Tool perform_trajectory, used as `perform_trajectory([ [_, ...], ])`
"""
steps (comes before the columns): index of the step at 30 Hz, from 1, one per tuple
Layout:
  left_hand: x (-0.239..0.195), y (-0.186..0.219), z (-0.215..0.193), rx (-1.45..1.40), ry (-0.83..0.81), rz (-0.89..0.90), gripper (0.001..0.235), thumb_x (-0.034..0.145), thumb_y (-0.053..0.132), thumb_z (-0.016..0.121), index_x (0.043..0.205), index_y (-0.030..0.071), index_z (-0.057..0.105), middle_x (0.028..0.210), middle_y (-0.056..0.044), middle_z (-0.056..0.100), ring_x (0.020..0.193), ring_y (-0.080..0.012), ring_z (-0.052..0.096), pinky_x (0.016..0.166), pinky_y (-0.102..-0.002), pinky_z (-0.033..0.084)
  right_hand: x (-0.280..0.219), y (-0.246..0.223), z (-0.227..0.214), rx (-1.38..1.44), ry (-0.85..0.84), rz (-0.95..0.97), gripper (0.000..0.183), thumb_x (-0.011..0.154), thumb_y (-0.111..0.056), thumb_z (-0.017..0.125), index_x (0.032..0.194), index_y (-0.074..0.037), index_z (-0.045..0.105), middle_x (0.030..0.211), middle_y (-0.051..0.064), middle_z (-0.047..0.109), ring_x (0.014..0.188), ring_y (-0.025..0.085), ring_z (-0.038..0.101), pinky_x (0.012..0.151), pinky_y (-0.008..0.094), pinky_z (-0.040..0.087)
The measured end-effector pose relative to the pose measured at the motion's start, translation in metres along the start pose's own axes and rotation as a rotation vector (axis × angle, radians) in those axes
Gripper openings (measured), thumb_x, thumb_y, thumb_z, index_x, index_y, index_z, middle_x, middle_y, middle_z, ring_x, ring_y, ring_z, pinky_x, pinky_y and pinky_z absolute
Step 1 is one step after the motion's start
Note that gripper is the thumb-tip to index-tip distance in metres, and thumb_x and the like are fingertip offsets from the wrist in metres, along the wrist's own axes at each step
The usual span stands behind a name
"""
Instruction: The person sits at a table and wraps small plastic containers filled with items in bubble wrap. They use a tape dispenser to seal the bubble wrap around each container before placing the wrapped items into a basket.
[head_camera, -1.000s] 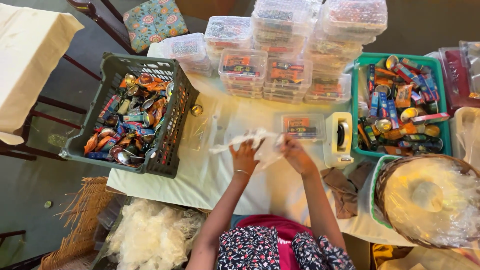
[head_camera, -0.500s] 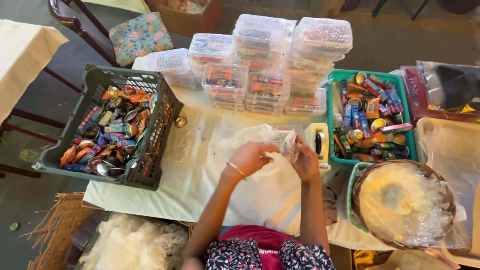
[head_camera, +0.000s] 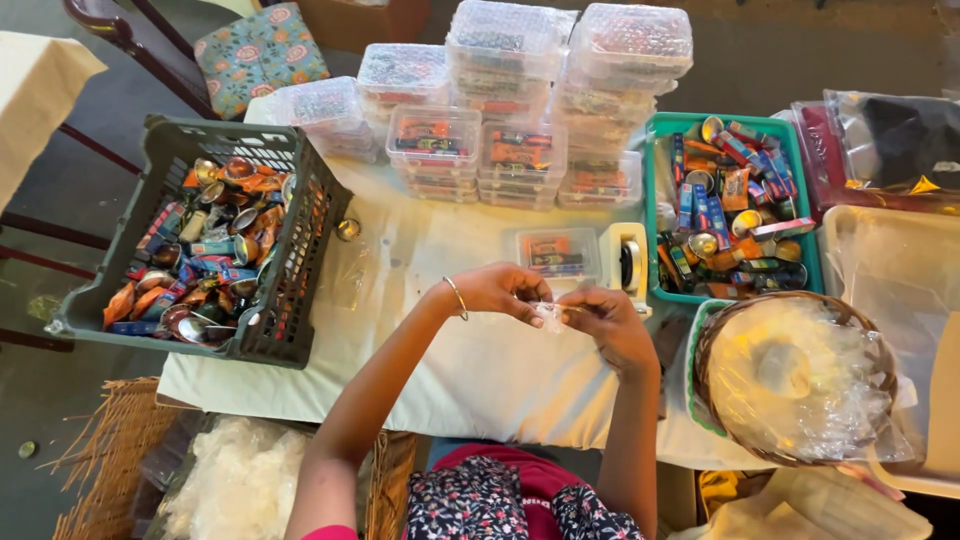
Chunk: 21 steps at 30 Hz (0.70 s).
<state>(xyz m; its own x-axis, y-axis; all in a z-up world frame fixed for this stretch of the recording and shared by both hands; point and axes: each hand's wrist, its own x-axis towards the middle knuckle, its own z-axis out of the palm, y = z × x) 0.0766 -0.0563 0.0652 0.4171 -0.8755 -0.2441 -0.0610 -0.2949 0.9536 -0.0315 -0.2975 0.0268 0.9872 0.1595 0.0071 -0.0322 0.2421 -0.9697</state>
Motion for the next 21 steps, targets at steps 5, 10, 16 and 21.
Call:
perform_trajectory([
  [5,-0.021,0.005,0.018,-0.188,-0.076,0.018,0.034,0.091,0.02,0.083,0.115,-0.001,0.072,0.099,0.001,0.069,0.093,-0.0065,0.061,0.083,-0.026,0.052,-0.014,-0.046,0.024,-0.239,0.006,-0.045,0.017,0.073,0.013,0.078,0.086,0.002,0.078,0.084,0.006,0.073,0.081,0.014,0.065,0.073,0.027,0.052],
  [10,-0.039,0.012,0.031,-0.233,-0.194,0.048,0.036,0.092,0.02,0.079,0.122,0.003,0.069,0.102,0.003,0.067,0.093,-0.0044,0.057,0.083,-0.023,0.049,-0.009,-0.032,0.011,-0.192,-0.177,-0.135,0.019,0.067,0.012,0.077,0.082,0.001,0.079,0.079,0.007,0.072,0.078,0.017,0.062,0.065,0.031,0.05],
  [16,-0.046,-0.002,0.045,-0.355,-0.139,0.031,0.04,0.098,0.019,0.075,0.134,0.003,0.066,0.102,0.003,0.057,0.095,-0.0053,0.051,0.086,-0.023,0.044,-0.005,-0.034,0.015,-0.105,-0.318,-0.329,0.017,0.07,0.008,0.079,0.086,0.0,0.077,0.082,0.008,0.069,0.081,0.02,0.06,0.069,0.032,0.049],
  [21,-0.052,-0.02,0.076,-0.836,-0.04,-0.042,0.043,0.092,0.007,0.067,0.134,0.001,0.063,0.112,0.002,0.068,0.102,-0.0051,0.061,0.093,-0.023,0.048,0.003,-0.012,0.016,0.062,-0.285,-0.515,0.011,0.08,-0.007,0.081,0.087,0.0,0.075,0.076,0.006,0.068,0.071,0.02,0.058,0.076,0.036,0.047],
])
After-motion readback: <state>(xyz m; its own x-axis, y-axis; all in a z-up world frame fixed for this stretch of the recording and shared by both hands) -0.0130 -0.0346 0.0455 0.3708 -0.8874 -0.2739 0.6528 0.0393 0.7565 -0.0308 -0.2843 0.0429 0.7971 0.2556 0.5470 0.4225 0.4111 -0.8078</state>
